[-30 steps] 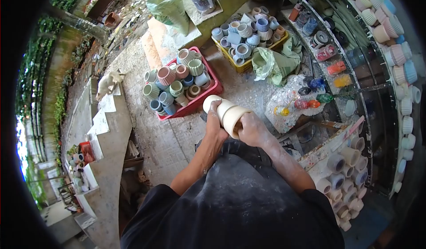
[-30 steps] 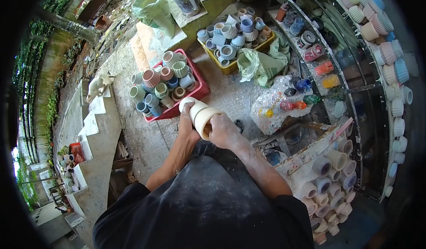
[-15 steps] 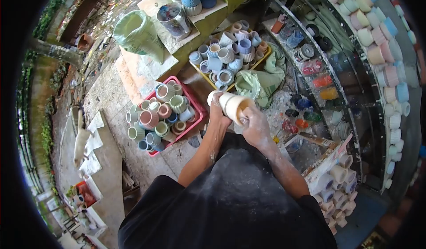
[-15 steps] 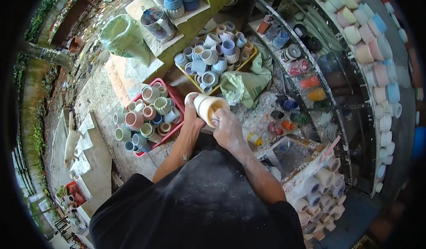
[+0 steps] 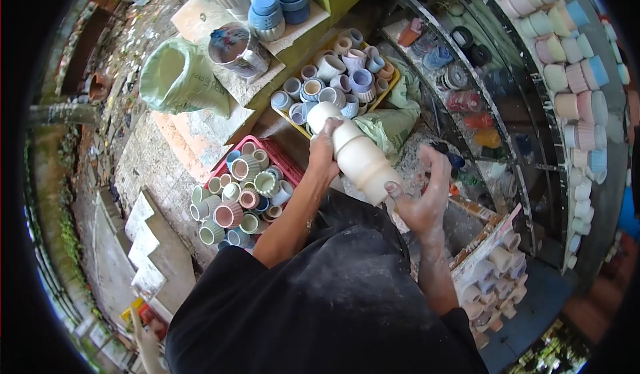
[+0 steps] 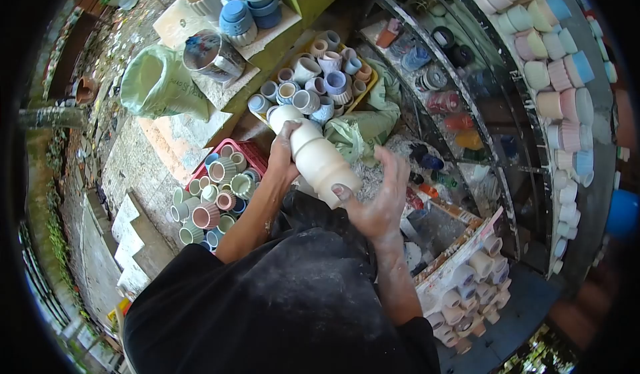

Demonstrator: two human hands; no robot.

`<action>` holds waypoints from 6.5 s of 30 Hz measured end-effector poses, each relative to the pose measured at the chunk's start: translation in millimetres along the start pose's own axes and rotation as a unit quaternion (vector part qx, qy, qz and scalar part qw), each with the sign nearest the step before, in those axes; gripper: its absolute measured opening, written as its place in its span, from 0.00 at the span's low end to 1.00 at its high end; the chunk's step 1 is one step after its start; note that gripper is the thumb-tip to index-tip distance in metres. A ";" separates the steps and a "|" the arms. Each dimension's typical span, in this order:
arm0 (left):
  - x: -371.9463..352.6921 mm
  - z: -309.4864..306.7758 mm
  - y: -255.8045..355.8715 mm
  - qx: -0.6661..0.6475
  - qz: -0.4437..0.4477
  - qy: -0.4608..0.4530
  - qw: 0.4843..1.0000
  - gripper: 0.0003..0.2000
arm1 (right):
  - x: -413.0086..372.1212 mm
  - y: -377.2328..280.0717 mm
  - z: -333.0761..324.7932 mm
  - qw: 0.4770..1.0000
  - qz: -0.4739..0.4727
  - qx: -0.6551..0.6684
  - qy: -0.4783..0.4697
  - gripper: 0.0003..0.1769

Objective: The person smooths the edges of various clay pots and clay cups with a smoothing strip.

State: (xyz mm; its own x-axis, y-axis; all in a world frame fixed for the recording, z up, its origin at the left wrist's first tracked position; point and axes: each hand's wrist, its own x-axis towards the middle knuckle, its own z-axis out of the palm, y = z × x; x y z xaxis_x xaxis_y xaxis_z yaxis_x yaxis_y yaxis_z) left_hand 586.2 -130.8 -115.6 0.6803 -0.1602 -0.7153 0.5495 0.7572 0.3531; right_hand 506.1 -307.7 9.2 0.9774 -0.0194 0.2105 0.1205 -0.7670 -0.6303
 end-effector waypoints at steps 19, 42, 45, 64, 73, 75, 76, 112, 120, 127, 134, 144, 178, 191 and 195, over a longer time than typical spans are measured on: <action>52.7 -32.1 -58.4 0.185 -0.067 0.060 0.979 0.13 | 23.7 4.3 88.3 0.851 0.321 -0.193 -0.367 0.28; 251.9 -224.5 109.9 0.282 -0.090 0.170 0.940 0.27 | -203.4 158.1 -5.3 0.703 0.598 -0.044 -0.382 0.39; 289.7 -223.6 121.1 0.321 -0.059 0.205 0.923 0.28 | -234.8 152.1 -1.8 0.713 0.578 -0.112 -0.381 0.34; 411.3 -224.3 83.2 0.817 0.224 0.311 0.431 0.40 | -241.3 115.8 1.4 0.663 0.688 -0.014 -0.296 0.29; 466.8 -283.6 56.9 0.726 0.222 0.378 0.530 0.43 | -199.3 109.7 9.0 0.632 0.703 -0.039 -0.324 0.33; 472.5 -291.1 49.0 0.736 0.187 0.382 0.527 0.43 | -191.8 111.0 8.9 0.631 0.704 -0.037 -0.325 0.33; 490.4 -317.4 40.6 0.767 0.190 0.381 0.480 0.42 | -189.9 111.2 8.8 0.630 0.704 -0.036 -0.326 0.33; -157.3 -1.1 -250.3 0.380 -0.409 -0.257 0.789 0.21 | -319.3 72.3 -61.3 0.732 0.282 0.592 0.186 0.57; -243.7 -36.3 -332.4 0.606 -0.033 -0.344 0.717 0.11 | -437.7 93.5 -63.1 0.774 0.453 0.436 0.078 0.49; -282.9 -37.4 -364.0 0.598 -0.066 -0.358 0.714 0.09 | -468.9 101.2 -57.6 0.757 0.465 0.359 0.287 0.17; -303.4 -59.5 -352.6 0.608 0.128 -0.359 0.696 0.09 | -464.4 72.5 -62.4 0.814 0.454 0.128 0.340 0.15; -361.2 -145.2 -354.0 0.629 0.026 -0.428 0.649 0.26 | -532.4 95.7 -5.9 0.780 0.472 0.035 0.408 0.11; -571.5 -283.2 -645.7 0.747 -0.038 -0.635 0.191 0.24 | -993.0 -45.4 -73.5 0.626 0.509 0.240 0.539 0.15; -557.4 -241.2 -802.7 0.697 0.113 -0.674 0.217 0.09 | -1002.6 99.7 -174.7 0.596 0.657 -0.034 0.461 0.17; -557.1 -191.3 -859.2 0.635 0.127 -0.729 0.221 0.09 | -1009.5 136.6 -256.4 0.608 0.695 -0.048 0.380 0.14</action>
State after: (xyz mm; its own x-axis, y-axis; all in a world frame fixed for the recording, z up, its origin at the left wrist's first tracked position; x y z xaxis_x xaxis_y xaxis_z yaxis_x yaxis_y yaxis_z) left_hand -357.8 -571.0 -135.9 -0.3074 -0.9501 0.0525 -0.5342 0.2180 0.8168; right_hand -508.7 -557.4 -97.8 -0.2438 -0.9550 -0.1687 -0.7778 0.2965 -0.5542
